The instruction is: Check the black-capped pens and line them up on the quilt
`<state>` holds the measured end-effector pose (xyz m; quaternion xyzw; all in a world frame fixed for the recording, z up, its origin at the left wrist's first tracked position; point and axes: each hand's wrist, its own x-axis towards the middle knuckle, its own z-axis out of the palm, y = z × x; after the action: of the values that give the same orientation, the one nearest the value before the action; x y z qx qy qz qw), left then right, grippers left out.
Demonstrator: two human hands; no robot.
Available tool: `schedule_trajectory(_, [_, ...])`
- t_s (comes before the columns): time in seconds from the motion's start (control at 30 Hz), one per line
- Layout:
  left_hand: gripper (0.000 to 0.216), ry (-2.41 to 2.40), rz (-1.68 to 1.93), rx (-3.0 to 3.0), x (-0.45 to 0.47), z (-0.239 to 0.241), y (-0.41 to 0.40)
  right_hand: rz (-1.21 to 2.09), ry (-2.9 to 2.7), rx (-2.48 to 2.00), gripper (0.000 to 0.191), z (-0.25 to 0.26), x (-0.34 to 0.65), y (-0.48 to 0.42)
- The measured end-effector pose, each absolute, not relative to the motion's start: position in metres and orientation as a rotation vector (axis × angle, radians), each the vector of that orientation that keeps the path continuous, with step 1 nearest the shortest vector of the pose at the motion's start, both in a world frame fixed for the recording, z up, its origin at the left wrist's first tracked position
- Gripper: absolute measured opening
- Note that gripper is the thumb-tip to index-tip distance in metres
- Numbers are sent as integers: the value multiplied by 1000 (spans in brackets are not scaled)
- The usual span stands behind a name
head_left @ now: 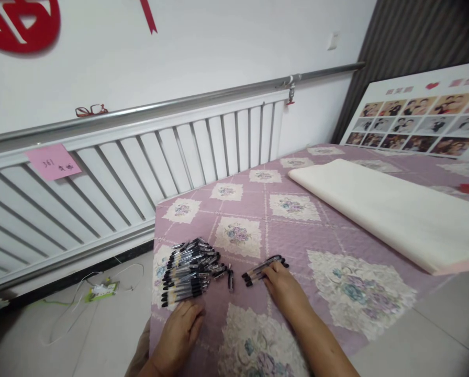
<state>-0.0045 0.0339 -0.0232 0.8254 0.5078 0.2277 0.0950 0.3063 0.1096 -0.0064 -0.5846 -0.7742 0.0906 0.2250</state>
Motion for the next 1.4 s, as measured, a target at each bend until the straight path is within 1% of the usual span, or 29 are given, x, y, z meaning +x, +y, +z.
schedule_trajectory(0.2, [20, 1504, 637, 2414, -4, -21, 33, 208, -2136, -1515, 19, 3, 282, 103])
schedule_trajectory(0.37, [23, 1595, 702, 2446, -2, -18, 33, 201, -2281, -1449, 11, 11, 239, 93])
schedule_trajectory(0.53, [31, 1777, 732, 2467, 1, -16, 36, 197, -2337, -1338, 24, 9, 217, 89])
schedule_trajectory(0.67, [31, 1826, 674, 2443, 2, -15, 37, 218, -2376, -1348, 11, 8, 214, 89])
schedule_trajectory(0.73, [29, 1816, 651, 2443, 2, -15, 37, 217, -2356, -1372, 8, 8, 215, 90])
schedule_trajectory(0.93, [32, 1839, 676, 2437, 3, -13, 36, 218, -2303, -1329, 11, 9, 208, 95])
schedule_trajectory(1.2, [30, 1858, 637, 2441, 6, -8, 36, 147, -2409, -1166, 25, -2, 181, 96])
schedule_trajectory(1.4, [30, 1843, 653, 2425, 6, -6, 36, 193, -2339, -1254, 20, 0, 184, 97])
